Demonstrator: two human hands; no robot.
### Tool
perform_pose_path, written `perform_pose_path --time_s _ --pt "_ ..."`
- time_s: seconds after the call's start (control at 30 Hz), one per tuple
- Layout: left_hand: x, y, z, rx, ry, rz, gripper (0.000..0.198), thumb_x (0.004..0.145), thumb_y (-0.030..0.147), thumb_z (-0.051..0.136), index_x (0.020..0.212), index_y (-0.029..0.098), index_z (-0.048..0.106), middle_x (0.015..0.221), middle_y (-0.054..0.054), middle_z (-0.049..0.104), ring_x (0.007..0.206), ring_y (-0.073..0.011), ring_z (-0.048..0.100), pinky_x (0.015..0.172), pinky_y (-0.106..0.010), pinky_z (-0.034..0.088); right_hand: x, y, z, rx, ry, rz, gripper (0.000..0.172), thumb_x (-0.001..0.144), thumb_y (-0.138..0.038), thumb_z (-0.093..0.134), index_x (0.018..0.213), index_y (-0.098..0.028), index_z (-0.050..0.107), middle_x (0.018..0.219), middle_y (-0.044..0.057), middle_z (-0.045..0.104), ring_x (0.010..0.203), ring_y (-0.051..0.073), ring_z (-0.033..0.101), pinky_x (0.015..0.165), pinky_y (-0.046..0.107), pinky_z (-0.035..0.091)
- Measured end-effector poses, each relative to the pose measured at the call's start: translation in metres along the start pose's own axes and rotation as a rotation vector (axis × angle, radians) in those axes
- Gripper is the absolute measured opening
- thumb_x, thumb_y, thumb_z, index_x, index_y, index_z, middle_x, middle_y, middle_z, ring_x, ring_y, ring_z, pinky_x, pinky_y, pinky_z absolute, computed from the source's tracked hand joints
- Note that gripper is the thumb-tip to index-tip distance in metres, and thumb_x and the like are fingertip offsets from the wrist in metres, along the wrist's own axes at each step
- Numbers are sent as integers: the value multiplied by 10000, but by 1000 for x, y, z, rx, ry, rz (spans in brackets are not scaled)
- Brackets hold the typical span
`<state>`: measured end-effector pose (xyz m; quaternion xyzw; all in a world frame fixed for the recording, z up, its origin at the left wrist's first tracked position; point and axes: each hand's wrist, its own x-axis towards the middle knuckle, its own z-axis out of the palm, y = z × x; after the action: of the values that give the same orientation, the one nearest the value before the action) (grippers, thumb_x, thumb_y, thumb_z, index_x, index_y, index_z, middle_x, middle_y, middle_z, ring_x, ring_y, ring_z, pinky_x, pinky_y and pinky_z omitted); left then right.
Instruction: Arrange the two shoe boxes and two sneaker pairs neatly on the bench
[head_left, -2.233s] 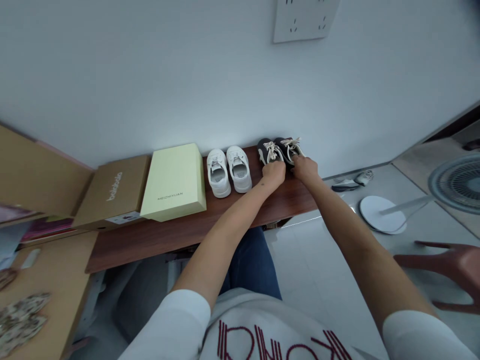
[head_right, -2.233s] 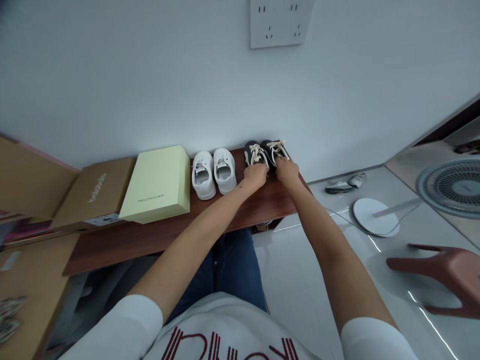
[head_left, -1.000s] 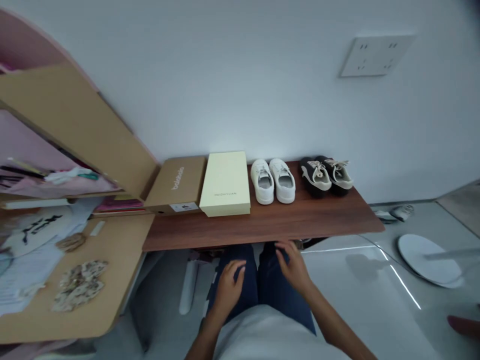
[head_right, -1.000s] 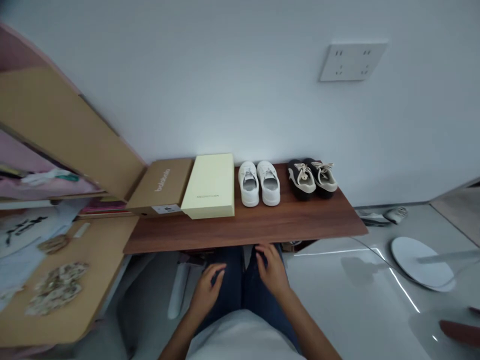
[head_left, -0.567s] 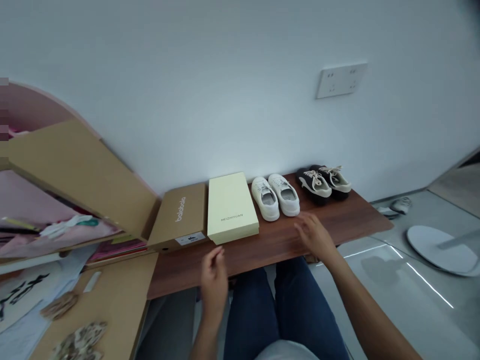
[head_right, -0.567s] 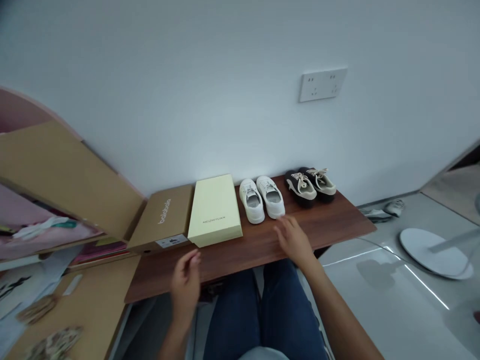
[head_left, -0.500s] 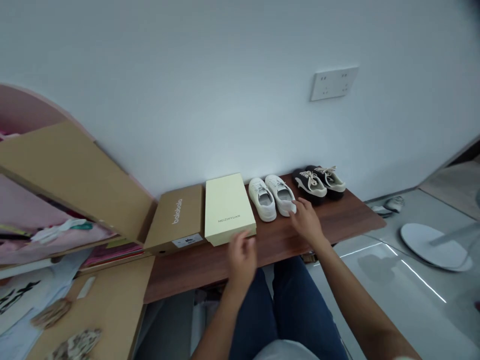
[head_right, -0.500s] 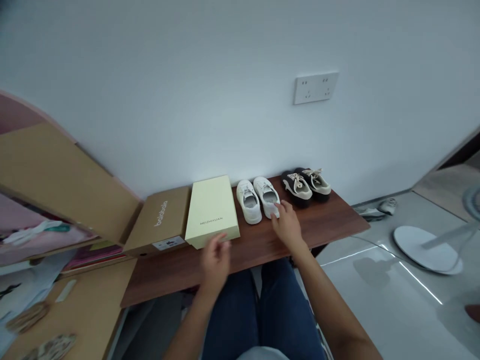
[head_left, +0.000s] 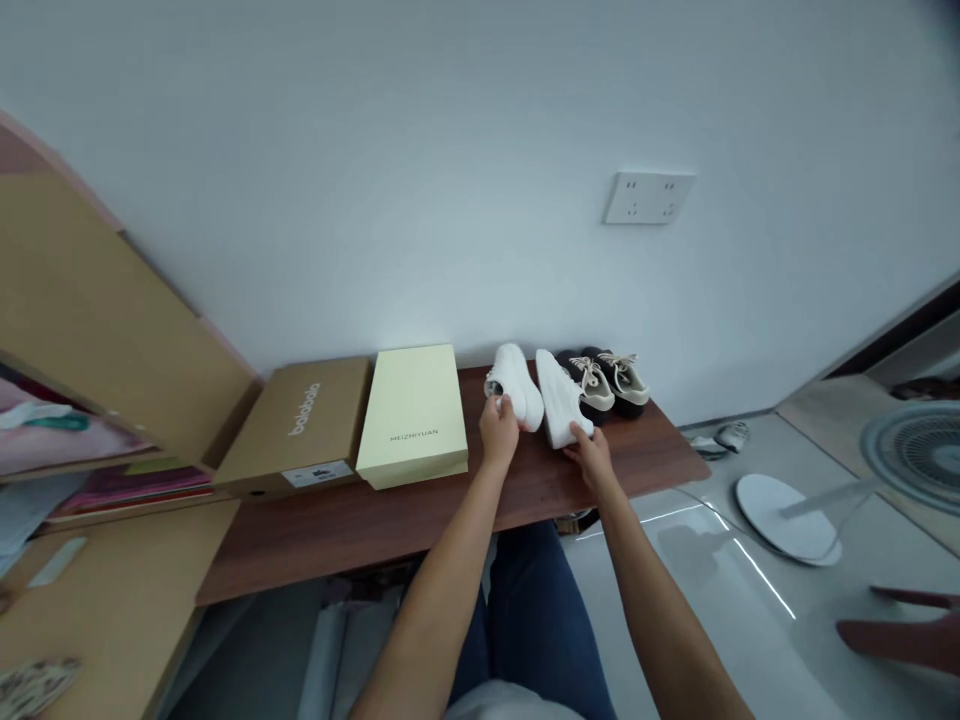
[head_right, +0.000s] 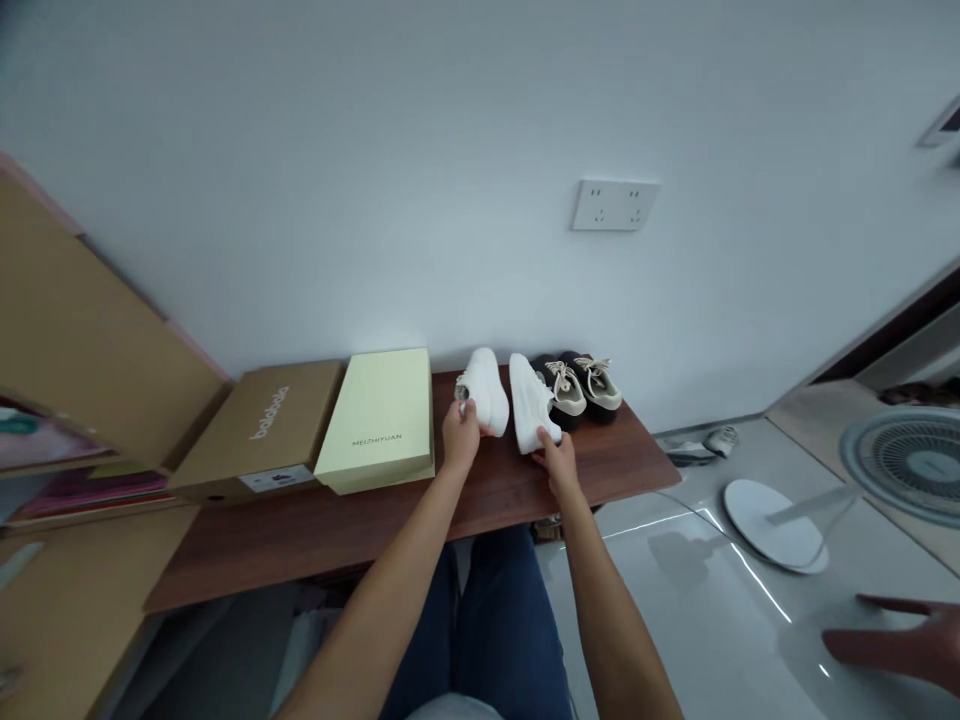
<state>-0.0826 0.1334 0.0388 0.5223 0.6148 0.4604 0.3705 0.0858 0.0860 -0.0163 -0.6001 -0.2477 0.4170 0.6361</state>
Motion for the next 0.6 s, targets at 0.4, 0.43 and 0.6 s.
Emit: perform_pose_path --time_s 0.4,0.43,0.6 --pt "-68 -16 56 -46 -17 394 476 956 242 512 1426 183 470 1469 -193 463 1215 -238 623 966 -392 582 53 -49 -117 -768 248 -506 478 844 -456 580 1216 -156 588 1276 198 626 1262 331 544 1087 530 422" --pt "-68 -2 72 -36 -143 447 460 958 232 507 1417 192 488 1470 -182 470 1187 -228 635 963 -390 587 66 -59 -119 -845 252 -551 470 855 -420 572 1234 -143 580 1293 213 613 1294 342 511 1104 545 391" --pt "-35 66 164 265 -417 262 520 908 119 570 1420 71 489 1486 -280 472 1303 -315 583 1069 -455 510 112 -81 -99 -1039 35 -425 456 842 -350 646 1211 -86 594 1268 256 596 1223 322 555 1021 445 431"
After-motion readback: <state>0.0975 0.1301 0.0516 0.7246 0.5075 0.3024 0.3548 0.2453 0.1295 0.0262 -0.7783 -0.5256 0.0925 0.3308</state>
